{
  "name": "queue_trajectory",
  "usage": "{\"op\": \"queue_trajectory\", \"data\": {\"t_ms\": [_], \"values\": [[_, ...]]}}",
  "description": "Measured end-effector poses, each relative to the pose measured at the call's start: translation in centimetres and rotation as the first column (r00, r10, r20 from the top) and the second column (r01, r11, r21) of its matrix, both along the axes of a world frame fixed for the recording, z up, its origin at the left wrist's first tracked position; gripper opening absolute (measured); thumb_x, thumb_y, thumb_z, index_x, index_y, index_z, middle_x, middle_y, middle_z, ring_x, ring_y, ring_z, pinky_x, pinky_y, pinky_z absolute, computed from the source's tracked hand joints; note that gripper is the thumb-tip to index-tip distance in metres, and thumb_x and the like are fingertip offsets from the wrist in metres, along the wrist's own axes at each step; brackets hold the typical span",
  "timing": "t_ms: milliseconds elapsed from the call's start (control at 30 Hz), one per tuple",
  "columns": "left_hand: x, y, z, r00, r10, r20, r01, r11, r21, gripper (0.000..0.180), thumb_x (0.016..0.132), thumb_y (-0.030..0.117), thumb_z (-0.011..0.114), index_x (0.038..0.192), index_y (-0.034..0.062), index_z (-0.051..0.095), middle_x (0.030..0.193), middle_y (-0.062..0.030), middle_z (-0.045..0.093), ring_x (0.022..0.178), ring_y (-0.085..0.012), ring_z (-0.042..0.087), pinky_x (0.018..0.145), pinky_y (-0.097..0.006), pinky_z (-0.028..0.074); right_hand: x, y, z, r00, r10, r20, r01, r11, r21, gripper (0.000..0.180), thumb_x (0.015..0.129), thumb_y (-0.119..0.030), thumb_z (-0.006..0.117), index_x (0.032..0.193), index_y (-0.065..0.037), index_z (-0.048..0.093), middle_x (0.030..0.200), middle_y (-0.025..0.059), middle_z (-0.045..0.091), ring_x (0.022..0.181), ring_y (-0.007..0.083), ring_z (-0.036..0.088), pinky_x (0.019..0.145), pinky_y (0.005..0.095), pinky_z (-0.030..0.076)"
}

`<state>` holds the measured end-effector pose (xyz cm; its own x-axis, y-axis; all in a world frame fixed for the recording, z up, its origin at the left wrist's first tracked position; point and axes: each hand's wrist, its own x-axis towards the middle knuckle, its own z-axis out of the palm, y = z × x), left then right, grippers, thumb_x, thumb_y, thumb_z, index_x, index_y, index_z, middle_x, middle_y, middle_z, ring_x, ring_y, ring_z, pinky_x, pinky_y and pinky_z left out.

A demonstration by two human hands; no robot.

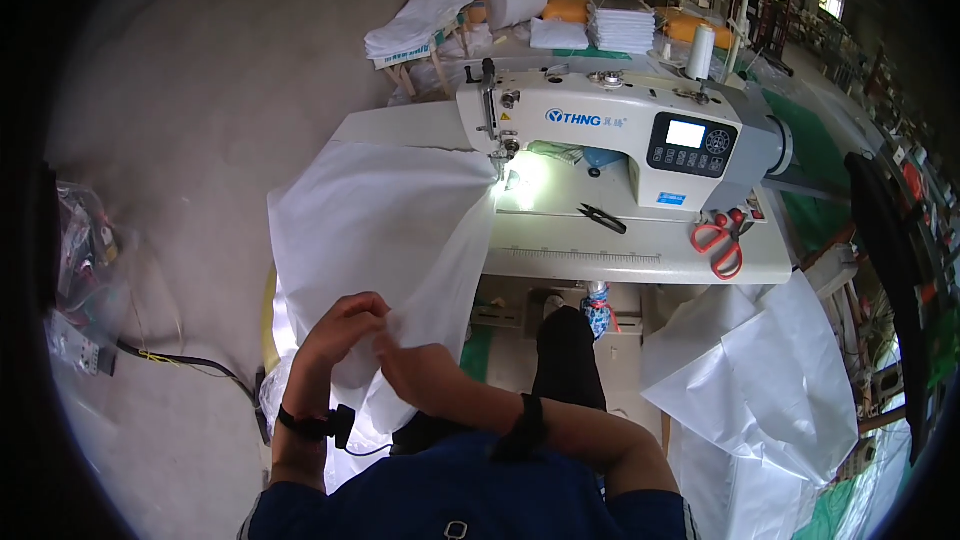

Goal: Sewing together large white plastic sheets using an industrial sewing machine in a manufacturing environment.

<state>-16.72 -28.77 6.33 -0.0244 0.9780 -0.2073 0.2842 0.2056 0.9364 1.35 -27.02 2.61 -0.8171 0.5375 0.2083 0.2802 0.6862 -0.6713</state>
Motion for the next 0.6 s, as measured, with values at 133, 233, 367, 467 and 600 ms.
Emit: {"op": "queue_trajectory", "data": {"t_ms": [133,233,367,467,600], "values": [[0.5,0.3,-2.7,0.997,0.062,0.038,-0.054,0.981,-0.189,0.017,0.08,0.017,0.058,0.086,0.0017,0.058,0.072,0.0018,0.051,0.065,-0.008,0.047,0.058,-0.025,0.04,-2.1,-0.9,-1.6,0.938,0.318,0.14,-0.345,0.899,0.268,0.032,0.076,-0.01,0.058,0.107,-0.004,0.049,0.064,0.0087,0.058,0.054,0.0273,0.061,0.047,0.0367,0.047],[0.6,0.4,-4.7,0.984,-0.102,-0.143,0.092,0.993,-0.072,0.023,0.081,0.02,0.059,0.09,-0.0008,0.061,0.067,0.0021,0.05,0.061,-0.0088,0.047,0.057,-0.025,0.039,-2.6,-1.2,-2.1,0.804,0.586,0.104,-0.593,0.776,0.216,0.034,0.082,-0.016,0.055,0.113,-0.004,0.051,0.066,0.0107,0.06,0.061,0.0299,0.062,0.055,0.0413,0.049],[-1.0,-0.1,-5.2,0.903,0.136,-0.407,-0.109,0.99,0.089,0.021,0.081,0.02,0.057,0.081,-0.0005,0.06,0.062,-0.0129,0.056,0.06,-0.0198,0.055,0.06,-0.033,0.043,-0.2,-0.1,-3.6,0.939,0.328,-0.104,-0.297,0.926,0.232,0.033,0.081,-0.015,0.057,0.111,-0.004,0.053,0.077,0.0133,0.061,0.07,0.0318,0.062,0.064,0.0414,0.049],[-1.5,-0.3,-3.0,0.791,0.247,-0.561,-0.037,0.933,0.358,0.013,0.082,0.015,0.055,0.079,0.0033,0.06,0.072,-0.0147,0.058,0.065,-0.0295,0.057,0.061,-0.039,0.045,-0.9,2.3,-6.2,0.833,-0.438,-0.339,0.224,0.826,-0.517,0.014,0.081,-0.011,0.055,0.094,-0.005,0.057,0.086,0.0138,0.06,0.084,0.0341,0.06,0.077,0.042,0.047],[1.0,-0.2,0.9,0.511,0.319,-0.798,0.254,0.831,0.495,0.005,0.074,0.007,0.054,0.073,0.0055,0.058,0.083,-0.009,0.058,0.082,-0.029,0.057,0.072,-0.041,0.045,-9.4,4.1,-10.5,0.915,-0.019,-0.404,-0.039,0.99,-0.137,0.021,0.08,-0.017,0.058,0.097,-0.004,0.058,0.085,0.0157,0.064,0.084,0.0331,0.062,0.072,0.042,0.048]]}}
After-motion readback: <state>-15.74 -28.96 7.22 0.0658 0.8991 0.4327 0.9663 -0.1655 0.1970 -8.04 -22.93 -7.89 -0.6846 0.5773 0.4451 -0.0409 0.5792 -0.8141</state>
